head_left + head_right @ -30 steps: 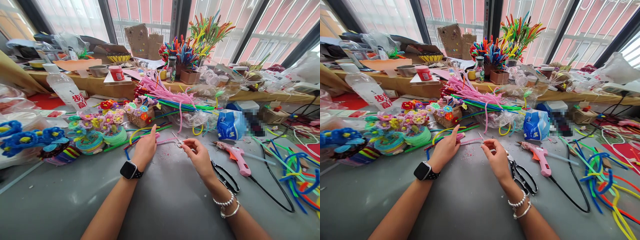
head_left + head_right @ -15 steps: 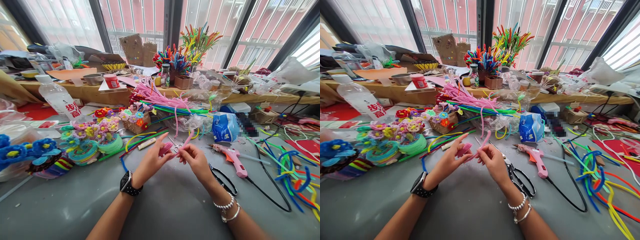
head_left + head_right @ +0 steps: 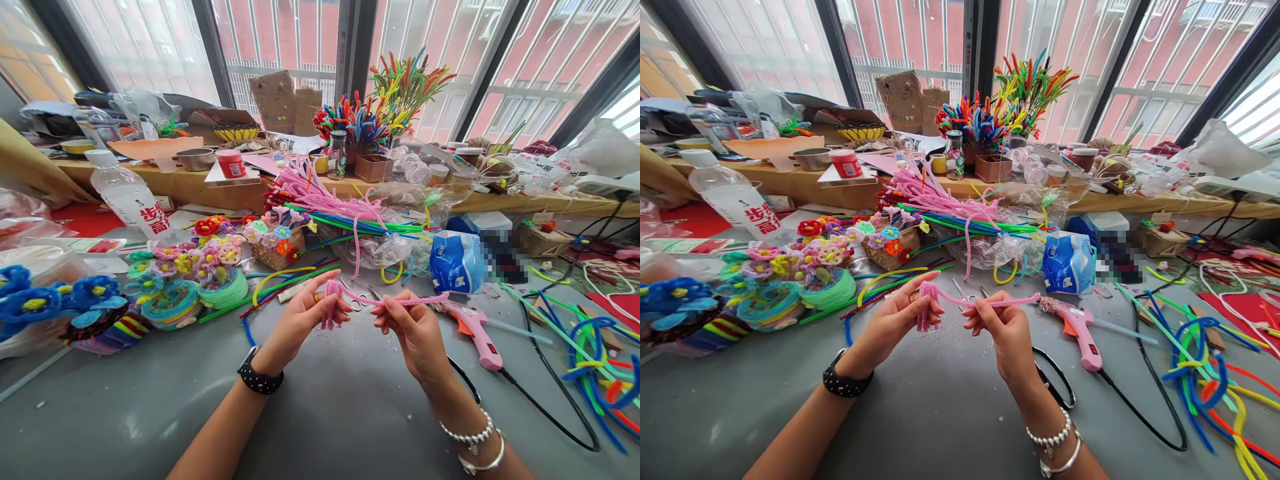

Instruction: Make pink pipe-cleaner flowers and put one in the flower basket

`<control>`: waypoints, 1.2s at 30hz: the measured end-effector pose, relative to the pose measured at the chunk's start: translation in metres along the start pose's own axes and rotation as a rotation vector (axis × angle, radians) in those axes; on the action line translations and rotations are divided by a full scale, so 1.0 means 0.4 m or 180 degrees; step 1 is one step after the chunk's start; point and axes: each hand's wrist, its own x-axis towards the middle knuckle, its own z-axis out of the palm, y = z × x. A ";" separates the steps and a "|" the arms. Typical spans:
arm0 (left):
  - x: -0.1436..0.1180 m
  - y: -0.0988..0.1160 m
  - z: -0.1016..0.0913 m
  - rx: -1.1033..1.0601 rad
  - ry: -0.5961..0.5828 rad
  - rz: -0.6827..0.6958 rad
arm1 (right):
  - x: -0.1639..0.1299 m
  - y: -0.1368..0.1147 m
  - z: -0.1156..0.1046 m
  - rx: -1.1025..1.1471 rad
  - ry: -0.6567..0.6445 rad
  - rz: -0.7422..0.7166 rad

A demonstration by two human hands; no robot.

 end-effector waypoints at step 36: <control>0.003 -0.005 0.014 0.0485 -0.0103 -0.0042 | 0.006 0.033 0.013 0.0484 -0.0213 0.0784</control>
